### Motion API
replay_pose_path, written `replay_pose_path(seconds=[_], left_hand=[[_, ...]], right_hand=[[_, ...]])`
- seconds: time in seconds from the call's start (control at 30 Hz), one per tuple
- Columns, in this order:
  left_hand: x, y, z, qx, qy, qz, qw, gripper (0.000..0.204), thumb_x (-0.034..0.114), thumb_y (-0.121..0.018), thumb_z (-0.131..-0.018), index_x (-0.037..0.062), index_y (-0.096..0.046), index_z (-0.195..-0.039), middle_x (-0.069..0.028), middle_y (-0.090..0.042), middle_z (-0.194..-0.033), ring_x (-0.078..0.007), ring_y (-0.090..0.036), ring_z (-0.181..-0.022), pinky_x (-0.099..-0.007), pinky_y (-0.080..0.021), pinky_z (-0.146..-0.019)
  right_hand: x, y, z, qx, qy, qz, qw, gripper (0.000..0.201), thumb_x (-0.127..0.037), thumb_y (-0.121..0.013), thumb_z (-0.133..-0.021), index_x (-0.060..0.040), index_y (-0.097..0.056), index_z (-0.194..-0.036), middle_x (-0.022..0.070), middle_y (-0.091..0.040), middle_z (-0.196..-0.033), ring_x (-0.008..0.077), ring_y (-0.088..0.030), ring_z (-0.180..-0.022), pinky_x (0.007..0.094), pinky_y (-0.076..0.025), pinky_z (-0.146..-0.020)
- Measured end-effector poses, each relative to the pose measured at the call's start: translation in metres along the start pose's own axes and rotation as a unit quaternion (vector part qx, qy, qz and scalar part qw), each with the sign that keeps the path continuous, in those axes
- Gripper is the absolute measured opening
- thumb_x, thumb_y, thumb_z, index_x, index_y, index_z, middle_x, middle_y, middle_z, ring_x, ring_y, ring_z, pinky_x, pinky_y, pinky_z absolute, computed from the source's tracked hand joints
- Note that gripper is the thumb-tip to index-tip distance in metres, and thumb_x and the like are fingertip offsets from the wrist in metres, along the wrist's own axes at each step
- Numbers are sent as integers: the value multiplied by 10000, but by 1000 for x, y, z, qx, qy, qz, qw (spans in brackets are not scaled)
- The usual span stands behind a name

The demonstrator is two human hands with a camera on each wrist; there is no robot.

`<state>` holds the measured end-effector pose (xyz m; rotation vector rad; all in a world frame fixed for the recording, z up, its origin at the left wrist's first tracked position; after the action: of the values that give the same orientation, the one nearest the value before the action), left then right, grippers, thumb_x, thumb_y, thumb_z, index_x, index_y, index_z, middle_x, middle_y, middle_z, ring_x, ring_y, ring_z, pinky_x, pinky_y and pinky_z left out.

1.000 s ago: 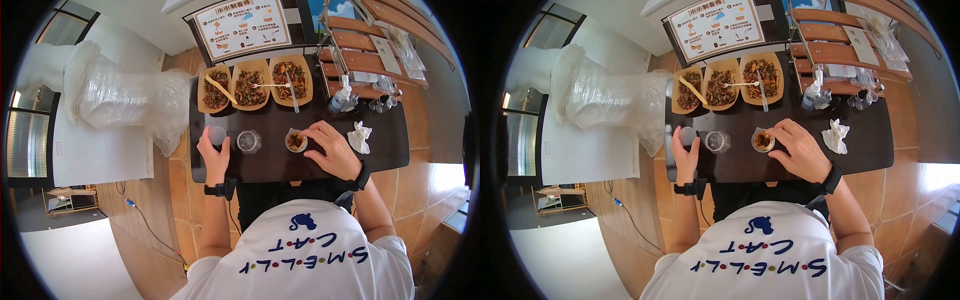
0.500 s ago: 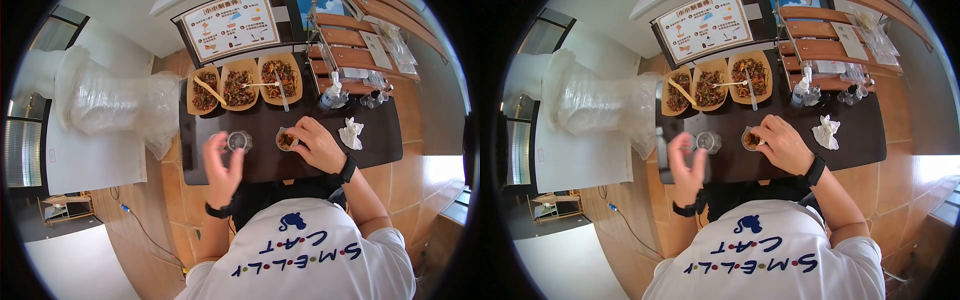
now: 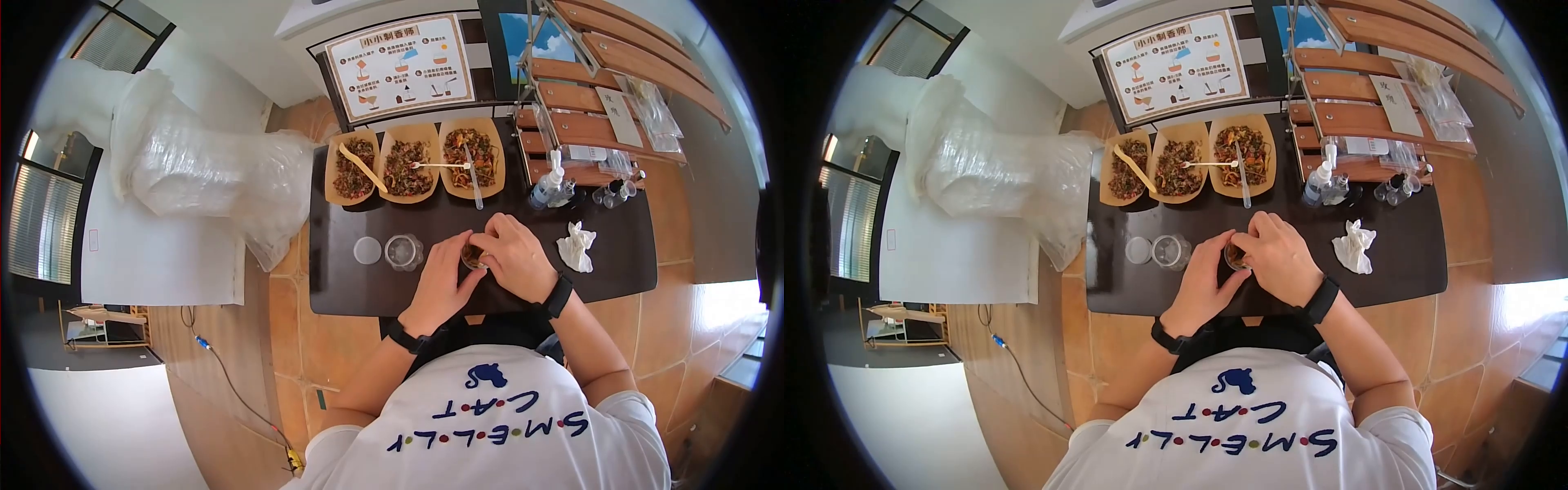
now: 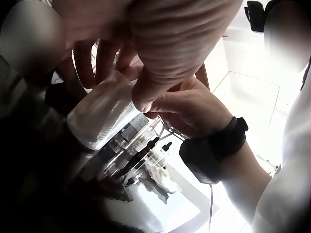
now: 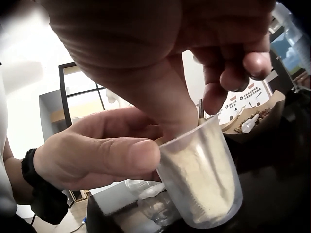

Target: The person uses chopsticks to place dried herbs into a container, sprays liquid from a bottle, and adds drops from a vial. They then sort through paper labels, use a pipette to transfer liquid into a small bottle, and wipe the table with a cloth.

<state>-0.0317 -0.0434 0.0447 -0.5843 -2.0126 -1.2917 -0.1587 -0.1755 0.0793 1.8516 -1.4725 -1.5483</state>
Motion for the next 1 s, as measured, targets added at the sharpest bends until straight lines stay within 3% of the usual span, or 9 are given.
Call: replay_pose_path(seconds=[0.17, 0.43, 0.63, 0.93, 1.0], left_hand=[[4, 1, 5, 0, 25, 7, 1000, 715, 132, -786, -837, -13, -425, -1437, -190, -581, -1249, -381, -560, -1113, -433, -476, -958], [0, -3, 9, 10, 37, 7, 999, 763, 148, -815, -823, -19, -416, -1451, -193, -598, -1257, -348, -593, -1135, -409, -475, -987], [-1, -3, 12, 5, 44, 10, 999, 769, 149, -820, -822, -13, -410, -1452, -178, -610, -1255, -337, -606, -1124, -407, -480, -975], [-1, 2, 6, -16, 32, 3, 999, 771, 213, -846, -801, -14, -452, -1424, -193, -588, -1268, -373, -562, -1140, -434, -467, -989], [-1, 4, 6, 21, 34, -14, 999, 774, 204, -885, -761, 37, -506, -1415, -143, -586, -1259, -321, -591, -1137, -392, -493, -951]], right_hand=[[-3, -1, -1, -1, 25, 45, 999, 232, -63, -746, -705, -92, -674, -924, 73, -516, -912, 261, -554, -863, 377, -469, -756], [-7, -13, -2, -15, 15, 85, 996, 196, -59, -720, -683, -63, -654, -867, 76, -515, -931, 263, -546, -904, 373, -468, -770], [-1, -12, -2, 9, 50, 60, 997, 204, -40, -710, -683, -56, -638, -874, 79, -527, -932, 266, -554, -921, 371, -472, -783], [-1, 5, 3, -2, 21, -36, 999, 202, 15, -665, -735, -18, -590, -920, 126, -539, -933, 324, -599, -868, 409, -517, -771], [-2, 6, 3, 11, 26, -59, 998, 169, 47, -646, -758, -2, -577, -904, 133, -541, -915, 339, -595, -842, 415, -513, -742]])
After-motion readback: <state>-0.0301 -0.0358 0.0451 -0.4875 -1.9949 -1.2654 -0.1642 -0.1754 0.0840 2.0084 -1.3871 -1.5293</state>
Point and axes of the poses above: each hand's wrist, its own z-axis away from the middle knuckle, its own y-axis out of the back of the hand, x = y × z, the point moved 1 cm from there along -z, towards the middle knuckle
